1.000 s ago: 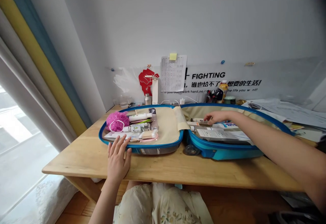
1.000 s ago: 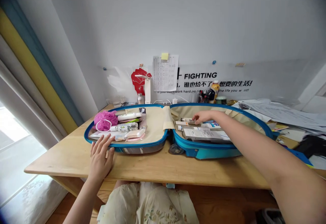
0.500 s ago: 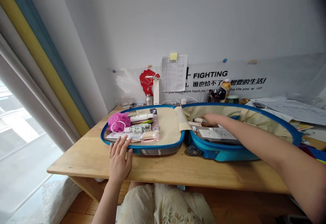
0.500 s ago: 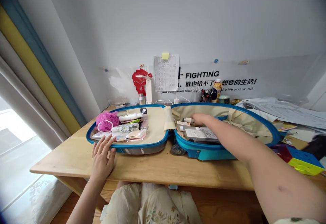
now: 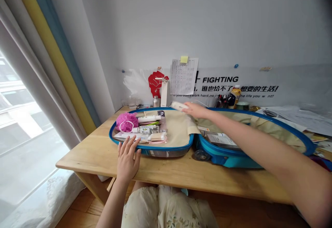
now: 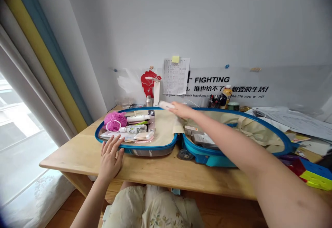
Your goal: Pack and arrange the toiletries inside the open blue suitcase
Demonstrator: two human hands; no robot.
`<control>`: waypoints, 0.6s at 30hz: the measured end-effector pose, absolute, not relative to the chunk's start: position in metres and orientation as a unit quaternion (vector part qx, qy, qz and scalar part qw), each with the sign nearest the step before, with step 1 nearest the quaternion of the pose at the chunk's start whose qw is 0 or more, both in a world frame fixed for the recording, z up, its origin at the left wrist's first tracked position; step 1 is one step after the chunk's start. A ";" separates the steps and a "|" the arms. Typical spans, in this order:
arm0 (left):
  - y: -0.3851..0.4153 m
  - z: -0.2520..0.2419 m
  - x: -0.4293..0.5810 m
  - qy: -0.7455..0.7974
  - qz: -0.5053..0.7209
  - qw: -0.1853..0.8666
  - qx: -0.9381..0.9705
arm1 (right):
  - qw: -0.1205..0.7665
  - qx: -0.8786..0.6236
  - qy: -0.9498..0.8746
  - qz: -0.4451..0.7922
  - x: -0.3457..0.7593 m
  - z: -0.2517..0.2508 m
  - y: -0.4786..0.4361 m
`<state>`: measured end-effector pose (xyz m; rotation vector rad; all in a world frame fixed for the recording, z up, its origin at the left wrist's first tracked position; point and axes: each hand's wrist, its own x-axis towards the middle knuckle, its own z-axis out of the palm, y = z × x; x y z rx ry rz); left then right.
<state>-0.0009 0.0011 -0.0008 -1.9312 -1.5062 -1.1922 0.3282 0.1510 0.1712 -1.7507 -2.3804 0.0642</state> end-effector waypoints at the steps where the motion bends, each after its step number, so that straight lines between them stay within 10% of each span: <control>1: 0.001 -0.001 -0.001 -0.540 -0.428 0.209 -0.694 | 0.084 -0.564 -0.821 0.030 0.306 0.168 0.150; 18: 0.000 0.000 0.000 -0.538 -0.426 0.209 -0.696 | 0.054 -0.419 -0.905 0.052 0.176 0.126 0.158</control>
